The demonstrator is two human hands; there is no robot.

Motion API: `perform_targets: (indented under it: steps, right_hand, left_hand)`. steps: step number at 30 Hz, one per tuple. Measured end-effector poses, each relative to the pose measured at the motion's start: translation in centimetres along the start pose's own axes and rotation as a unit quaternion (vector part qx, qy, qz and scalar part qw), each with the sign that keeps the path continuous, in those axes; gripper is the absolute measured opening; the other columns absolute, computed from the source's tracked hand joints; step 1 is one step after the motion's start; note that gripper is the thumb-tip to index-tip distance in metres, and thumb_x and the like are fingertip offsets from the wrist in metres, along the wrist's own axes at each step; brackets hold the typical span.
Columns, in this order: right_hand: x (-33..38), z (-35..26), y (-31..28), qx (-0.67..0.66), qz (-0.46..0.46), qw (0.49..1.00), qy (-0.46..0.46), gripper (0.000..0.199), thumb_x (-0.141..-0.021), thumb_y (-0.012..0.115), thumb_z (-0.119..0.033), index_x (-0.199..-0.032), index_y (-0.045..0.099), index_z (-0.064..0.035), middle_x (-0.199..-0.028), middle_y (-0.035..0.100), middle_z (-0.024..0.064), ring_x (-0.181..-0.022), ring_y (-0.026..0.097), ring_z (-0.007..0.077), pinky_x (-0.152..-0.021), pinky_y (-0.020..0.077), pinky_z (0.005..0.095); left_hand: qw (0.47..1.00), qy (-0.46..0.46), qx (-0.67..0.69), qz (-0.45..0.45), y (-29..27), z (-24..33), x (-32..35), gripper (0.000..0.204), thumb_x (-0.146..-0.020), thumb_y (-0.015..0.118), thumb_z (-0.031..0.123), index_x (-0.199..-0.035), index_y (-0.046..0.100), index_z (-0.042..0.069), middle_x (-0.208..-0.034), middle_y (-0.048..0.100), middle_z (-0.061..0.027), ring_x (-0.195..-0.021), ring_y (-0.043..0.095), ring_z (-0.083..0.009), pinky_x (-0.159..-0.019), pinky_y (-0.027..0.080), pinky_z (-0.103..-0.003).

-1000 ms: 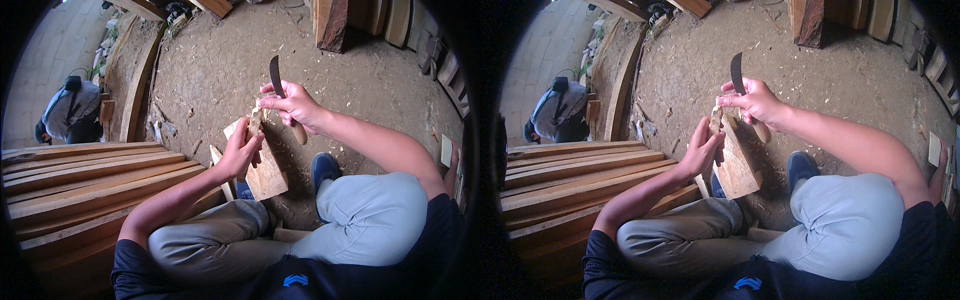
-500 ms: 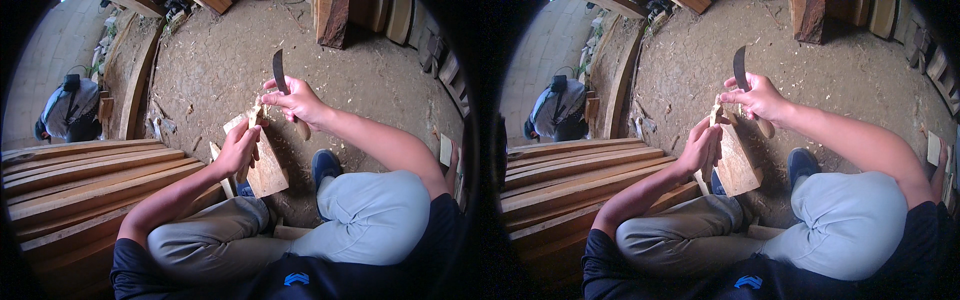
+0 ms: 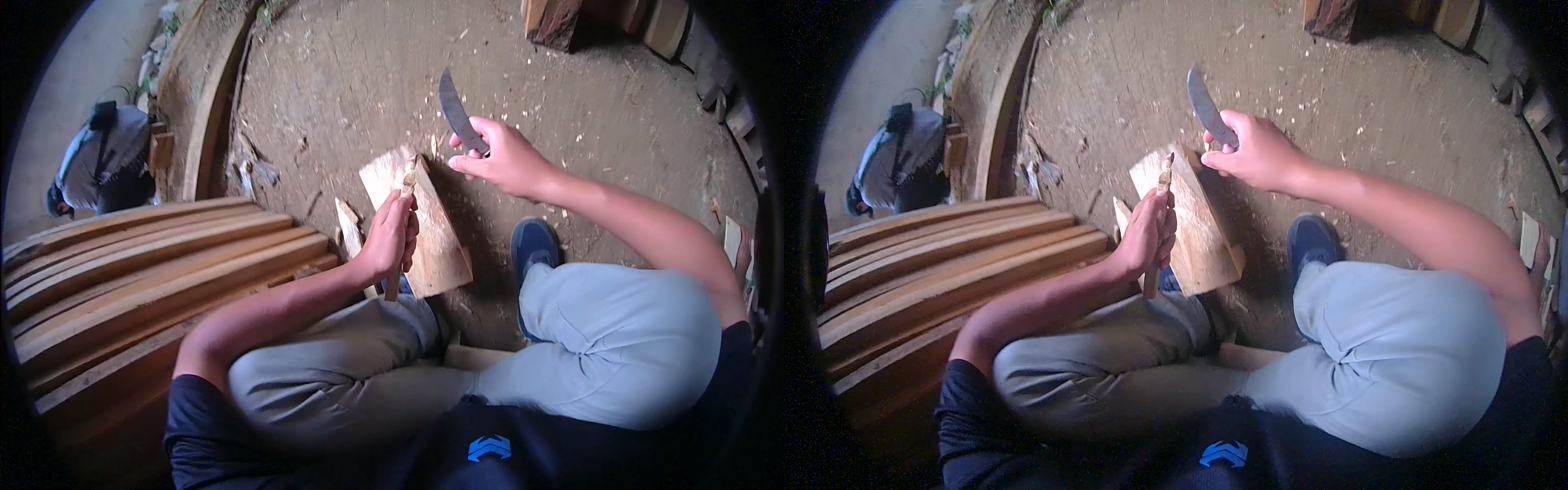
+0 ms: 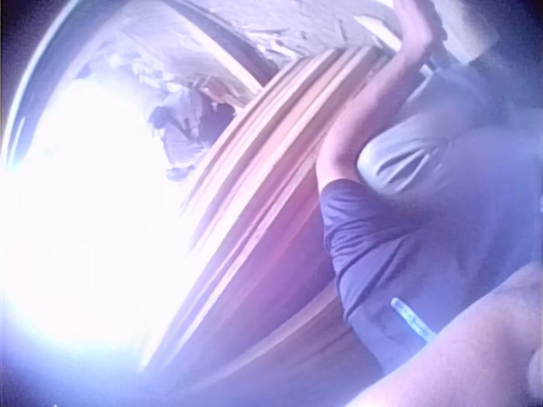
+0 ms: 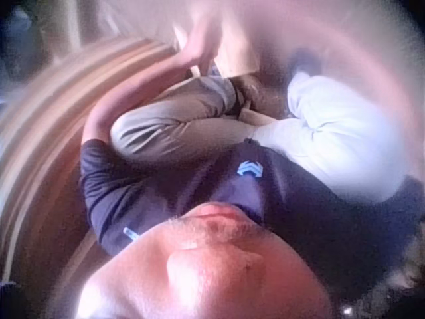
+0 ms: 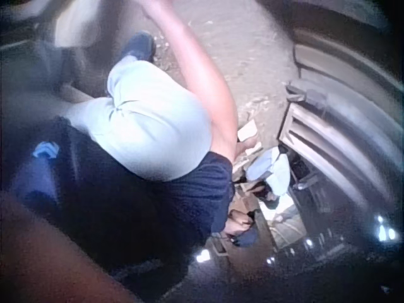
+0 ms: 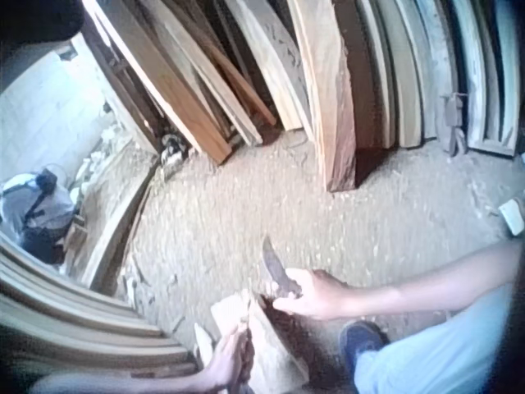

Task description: The person sits on the ground and uses a knife to carve a small piece of wood held against a larger block. They repeatedly shave and shape the wood, occasionally pausing to inspect the carved piece.

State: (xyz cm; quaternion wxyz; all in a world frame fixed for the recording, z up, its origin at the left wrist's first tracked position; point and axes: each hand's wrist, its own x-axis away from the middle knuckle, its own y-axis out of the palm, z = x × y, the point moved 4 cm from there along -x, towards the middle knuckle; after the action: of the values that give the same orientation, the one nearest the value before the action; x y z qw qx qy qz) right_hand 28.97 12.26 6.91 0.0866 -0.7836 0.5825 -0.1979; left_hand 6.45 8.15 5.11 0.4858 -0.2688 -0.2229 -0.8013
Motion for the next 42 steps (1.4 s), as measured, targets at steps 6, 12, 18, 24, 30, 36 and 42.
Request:
perform_targets:
  steps: [6, 12, 18, 24, 30, 36, 42]
  right_hand:
    - [4.9, 1.5, 1.7, 0.272, -0.163, 0.948, 0.017, 0.027, -0.103, 0.048, -0.026, -0.096, 0.057, -0.0011, -0.081, 0.065, 0.0268, -0.079, 0.065, 0.0460, -0.072, 0.0501, 0.0542]
    - [6.8, 3.0, 4.8, 0.425, -0.255, 0.864, -0.091, 0.012, -0.091, 0.054, -0.009, -0.095, 0.056, 0.0019, -0.075, 0.068, 0.0229, -0.076, 0.071, 0.0383, -0.065, 0.0577, 0.0465]
    - [6.5, 1.5, 6.3, 0.411, -0.253, 0.864, -0.143, 0.010, -0.088, 0.055, -0.005, -0.093, 0.055, 0.0029, -0.075, 0.070, 0.0205, -0.074, 0.073, 0.0350, -0.063, 0.0583, 0.0443]
    - [6.4, 0.7, 6.8, 0.416, -0.280, 0.855, -0.134, 0.011, -0.088, 0.055, -0.005, -0.095, 0.056, 0.0033, -0.077, 0.070, 0.0200, -0.076, 0.073, 0.0335, -0.063, 0.0585, 0.0425]
    - [6.8, 0.7, 7.5, 0.443, -0.288, 0.842, -0.111, 0.013, -0.088, 0.057, -0.003, -0.099, 0.056, 0.0042, -0.080, 0.072, 0.0197, -0.078, 0.075, 0.0306, -0.064, 0.0595, 0.0392]
    - [7.7, 0.5, 9.6, 0.552, -0.274, 0.787, -0.022, 0.029, -0.089, 0.062, -0.007, -0.112, 0.053, 0.0076, -0.089, 0.073, 0.0151, -0.078, 0.075, 0.0229, -0.065, 0.0602, 0.0309]
    - [7.9, 1.8, 11.1, 0.632, -0.288, 0.719, -0.026, 0.040, -0.089, 0.066, -0.014, -0.120, 0.051, 0.0070, -0.094, 0.068, 0.0075, -0.081, 0.072, 0.0183, -0.051, 0.0591, 0.0350]
  left_hand:
    - [0.988, -0.108, -0.114, 0.010, 0.8, -6.3, 3.0, 0.038, -0.108, 0.032, 0.039, -0.095, 0.043, 0.005, -0.058, 0.048, -0.0086, -0.038, 0.046, -0.0179, -0.035, 0.038, -0.034]
    - [0.980, -0.143, -0.138, 0.002, 0.8, -8.2, 2.4, 0.044, -0.108, 0.033, 0.047, -0.095, 0.042, 0.006, -0.058, 0.046, -0.0066, -0.038, 0.044, -0.0168, -0.034, 0.037, -0.033]
    - [0.976, -0.145, -0.157, 0.031, 0.9, -8.3, 2.7, 0.045, -0.108, 0.034, 0.046, -0.094, 0.041, 0.003, -0.063, 0.049, -0.0107, -0.046, 0.048, -0.0207, -0.041, 0.040, -0.037]
    - [0.971, -0.126, -0.194, 0.057, 1.1, -8.9, 2.2, 0.046, -0.108, 0.035, 0.043, -0.096, 0.042, 0.000, -0.068, 0.051, -0.0163, -0.063, 0.052, -0.0257, -0.063, 0.043, -0.044]
    - [0.970, -0.121, -0.202, 0.064, 1.3, -9.0, 2.1, 0.046, -0.108, 0.035, 0.043, -0.096, 0.043, -0.001, -0.076, 0.055, -0.0202, -0.069, 0.055, -0.0274, -0.068, 0.044, -0.045]
    - [0.961, -0.159, -0.201, 0.105, 2.7, -8.1, 2.4, 0.047, -0.108, 0.034, 0.041, -0.099, 0.045, -0.003, -0.086, 0.058, -0.0293, -0.083, 0.058, -0.0416, -0.080, 0.045, -0.050]
    - [0.953, -0.140, -0.232, 0.137, 3.5, -7.8, 2.3, 0.048, -0.108, 0.032, 0.038, -0.103, 0.048, -0.007, -0.095, 0.059, -0.0361, -0.098, 0.059, -0.0503, -0.087, 0.044, -0.053]
